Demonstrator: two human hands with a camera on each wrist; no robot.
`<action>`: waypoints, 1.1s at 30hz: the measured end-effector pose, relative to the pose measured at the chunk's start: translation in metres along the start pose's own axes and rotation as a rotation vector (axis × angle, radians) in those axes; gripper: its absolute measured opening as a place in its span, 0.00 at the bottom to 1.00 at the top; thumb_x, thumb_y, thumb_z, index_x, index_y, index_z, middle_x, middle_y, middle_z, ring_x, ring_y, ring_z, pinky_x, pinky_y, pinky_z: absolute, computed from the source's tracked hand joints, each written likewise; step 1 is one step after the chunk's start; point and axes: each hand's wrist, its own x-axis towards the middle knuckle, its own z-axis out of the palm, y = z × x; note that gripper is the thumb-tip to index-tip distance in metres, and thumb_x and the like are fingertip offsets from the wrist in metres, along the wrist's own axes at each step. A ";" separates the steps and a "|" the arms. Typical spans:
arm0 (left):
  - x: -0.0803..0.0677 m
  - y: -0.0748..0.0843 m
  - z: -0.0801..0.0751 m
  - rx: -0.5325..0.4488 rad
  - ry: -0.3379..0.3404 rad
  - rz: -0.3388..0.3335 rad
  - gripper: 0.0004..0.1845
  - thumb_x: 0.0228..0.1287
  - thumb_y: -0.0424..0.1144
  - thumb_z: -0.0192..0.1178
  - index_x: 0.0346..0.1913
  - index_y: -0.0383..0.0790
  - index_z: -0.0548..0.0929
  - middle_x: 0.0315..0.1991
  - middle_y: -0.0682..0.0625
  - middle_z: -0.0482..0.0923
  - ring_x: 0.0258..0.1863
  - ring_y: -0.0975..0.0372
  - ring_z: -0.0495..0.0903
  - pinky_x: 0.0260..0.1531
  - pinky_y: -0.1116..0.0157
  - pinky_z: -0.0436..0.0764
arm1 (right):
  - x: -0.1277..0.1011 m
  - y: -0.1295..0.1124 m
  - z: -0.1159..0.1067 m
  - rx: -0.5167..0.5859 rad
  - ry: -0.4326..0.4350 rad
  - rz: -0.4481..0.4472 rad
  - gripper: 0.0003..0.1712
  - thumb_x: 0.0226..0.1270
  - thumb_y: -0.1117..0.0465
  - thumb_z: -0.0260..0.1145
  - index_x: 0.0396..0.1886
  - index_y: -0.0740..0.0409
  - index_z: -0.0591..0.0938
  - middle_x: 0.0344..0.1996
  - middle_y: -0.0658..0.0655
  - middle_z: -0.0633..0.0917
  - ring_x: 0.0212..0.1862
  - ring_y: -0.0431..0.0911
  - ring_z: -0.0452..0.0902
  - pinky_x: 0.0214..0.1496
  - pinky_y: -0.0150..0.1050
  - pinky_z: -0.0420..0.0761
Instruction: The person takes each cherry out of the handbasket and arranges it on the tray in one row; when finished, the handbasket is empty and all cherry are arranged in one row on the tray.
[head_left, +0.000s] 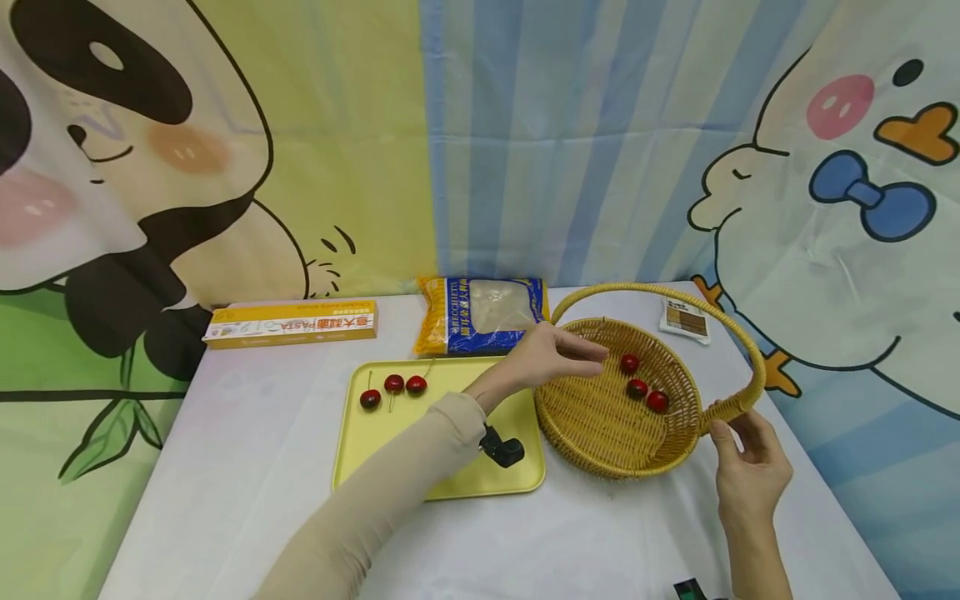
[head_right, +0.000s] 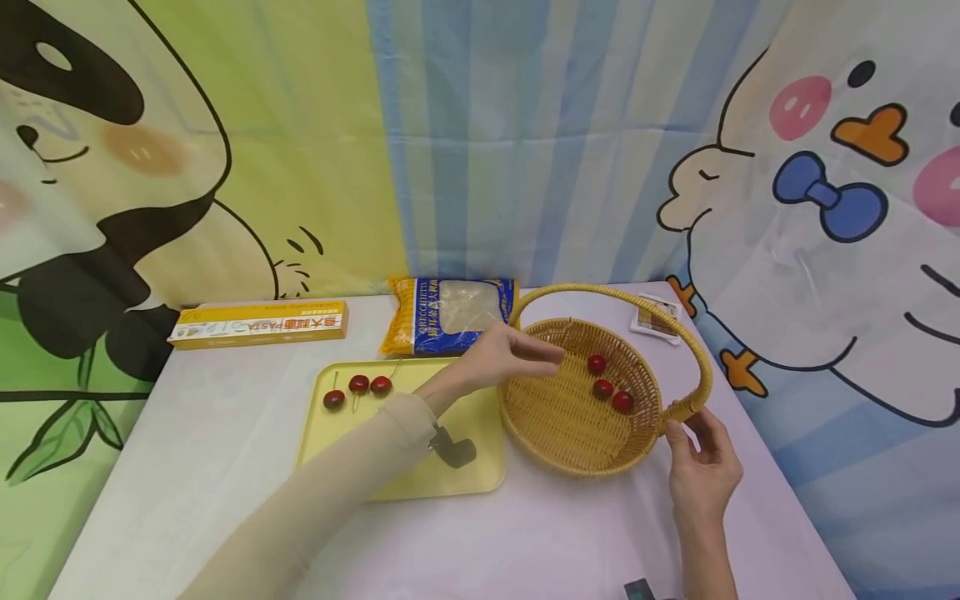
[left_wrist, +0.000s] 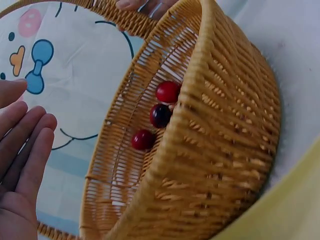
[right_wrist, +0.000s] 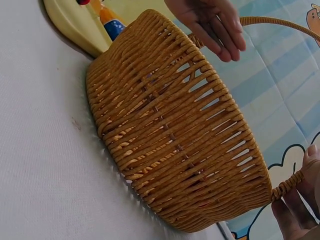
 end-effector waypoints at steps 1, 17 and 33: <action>0.003 0.000 0.003 -0.003 -0.004 0.003 0.17 0.66 0.46 0.74 0.56 0.48 0.91 0.51 0.60 0.90 0.52 0.71 0.86 0.52 0.68 0.85 | 0.000 0.000 0.000 0.001 -0.003 -0.005 0.24 0.66 0.82 0.66 0.62 0.77 0.79 0.50 0.55 0.87 0.57 0.45 0.82 0.56 0.27 0.83; 0.044 0.002 0.038 -0.068 0.005 -0.107 0.13 0.66 0.49 0.74 0.52 0.57 0.93 0.48 0.66 0.89 0.54 0.74 0.82 0.62 0.65 0.79 | 0.001 0.000 0.001 -0.022 -0.005 -0.009 0.23 0.67 0.81 0.66 0.63 0.75 0.80 0.50 0.54 0.87 0.58 0.46 0.81 0.56 0.27 0.83; 0.078 -0.032 0.045 -0.196 0.150 -0.231 0.17 0.65 0.45 0.75 0.54 0.45 0.92 0.55 0.61 0.87 0.62 0.63 0.80 0.70 0.52 0.75 | 0.001 0.001 0.000 -0.046 -0.008 -0.012 0.24 0.68 0.80 0.66 0.63 0.74 0.80 0.50 0.54 0.87 0.57 0.45 0.81 0.57 0.27 0.83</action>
